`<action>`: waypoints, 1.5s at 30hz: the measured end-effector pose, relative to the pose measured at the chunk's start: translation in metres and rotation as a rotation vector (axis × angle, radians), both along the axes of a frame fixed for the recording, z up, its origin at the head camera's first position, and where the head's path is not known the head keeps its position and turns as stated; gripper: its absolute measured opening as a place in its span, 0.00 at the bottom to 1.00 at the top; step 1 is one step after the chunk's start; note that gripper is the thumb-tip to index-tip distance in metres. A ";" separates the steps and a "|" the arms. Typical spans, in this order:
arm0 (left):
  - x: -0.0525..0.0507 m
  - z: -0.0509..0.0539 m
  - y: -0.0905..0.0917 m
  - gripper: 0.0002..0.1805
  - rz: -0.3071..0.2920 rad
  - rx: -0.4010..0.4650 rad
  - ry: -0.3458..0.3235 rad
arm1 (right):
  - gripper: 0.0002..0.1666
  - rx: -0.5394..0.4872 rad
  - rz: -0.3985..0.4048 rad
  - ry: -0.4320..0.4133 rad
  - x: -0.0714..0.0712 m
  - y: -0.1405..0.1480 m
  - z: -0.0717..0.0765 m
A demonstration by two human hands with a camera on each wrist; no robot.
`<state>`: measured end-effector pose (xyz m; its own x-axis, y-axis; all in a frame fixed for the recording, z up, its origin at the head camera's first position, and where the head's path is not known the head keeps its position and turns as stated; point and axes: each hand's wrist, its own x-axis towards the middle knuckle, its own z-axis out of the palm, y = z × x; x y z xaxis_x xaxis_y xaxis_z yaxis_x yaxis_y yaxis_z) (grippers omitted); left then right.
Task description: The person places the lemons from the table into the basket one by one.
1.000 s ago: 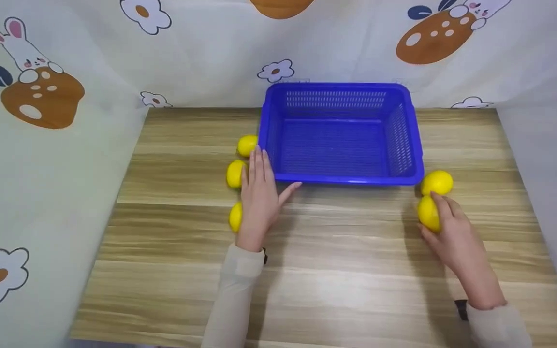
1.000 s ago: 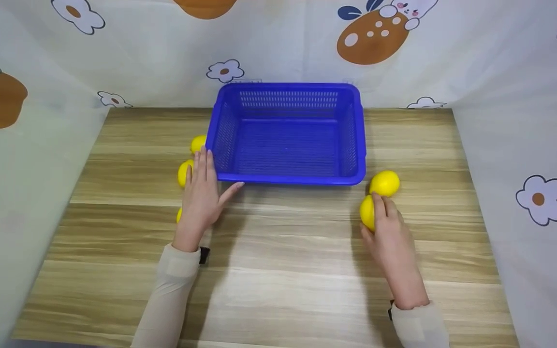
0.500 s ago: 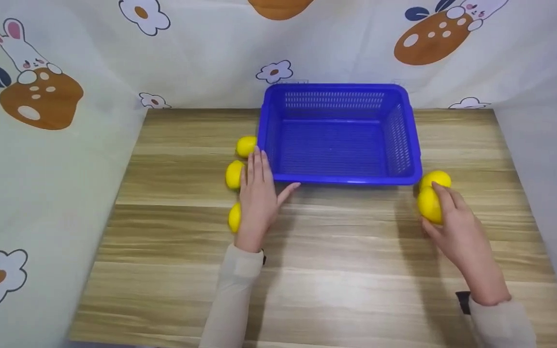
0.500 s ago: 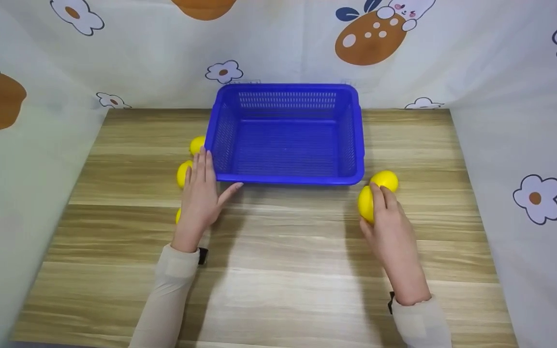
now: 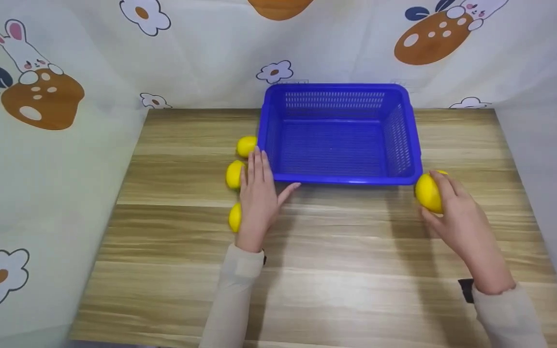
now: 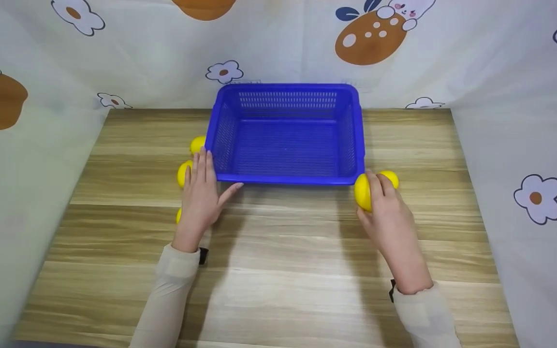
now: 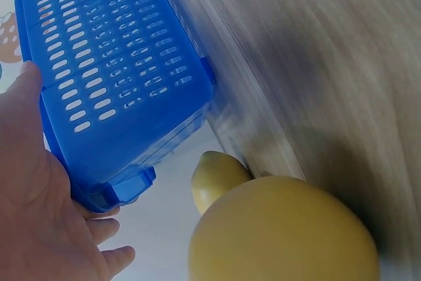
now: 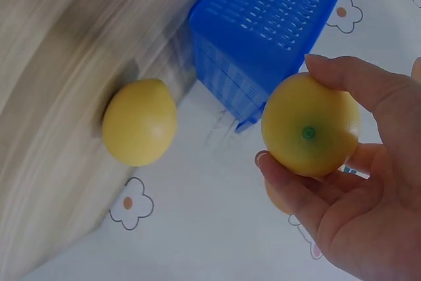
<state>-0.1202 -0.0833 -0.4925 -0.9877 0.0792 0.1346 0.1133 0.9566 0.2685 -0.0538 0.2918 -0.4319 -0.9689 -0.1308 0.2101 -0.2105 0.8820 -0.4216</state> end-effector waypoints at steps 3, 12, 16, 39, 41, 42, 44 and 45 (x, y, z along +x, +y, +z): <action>0.000 0.000 0.000 0.60 0.003 0.001 -0.004 | 0.43 0.009 0.016 0.005 -0.004 -0.002 0.005; 0.000 0.001 0.001 0.60 0.004 -0.032 0.013 | 0.45 0.026 0.037 -0.055 -0.016 -0.008 0.017; 0.000 0.001 0.000 0.60 0.005 -0.041 0.006 | 0.45 0.022 0.042 -0.088 -0.022 -0.009 0.022; 0.002 0.000 0.001 0.59 -0.001 -0.022 0.023 | 0.46 -0.023 0.090 -0.119 -0.052 -0.016 0.035; 0.002 0.000 0.000 0.59 -0.001 -0.024 0.023 | 0.46 -0.025 0.094 -0.120 -0.055 -0.016 0.036; 0.001 -0.001 0.000 0.59 -0.001 -0.024 0.023 | 0.45 -0.024 0.096 -0.121 -0.057 -0.017 0.036; 0.001 -0.001 0.000 0.59 -0.002 -0.029 0.024 | 0.46 -0.024 0.098 -0.122 -0.059 -0.017 0.037; 0.001 0.000 0.000 0.59 -0.002 -0.029 0.023 | 0.46 -0.024 0.097 -0.123 -0.060 -0.018 0.038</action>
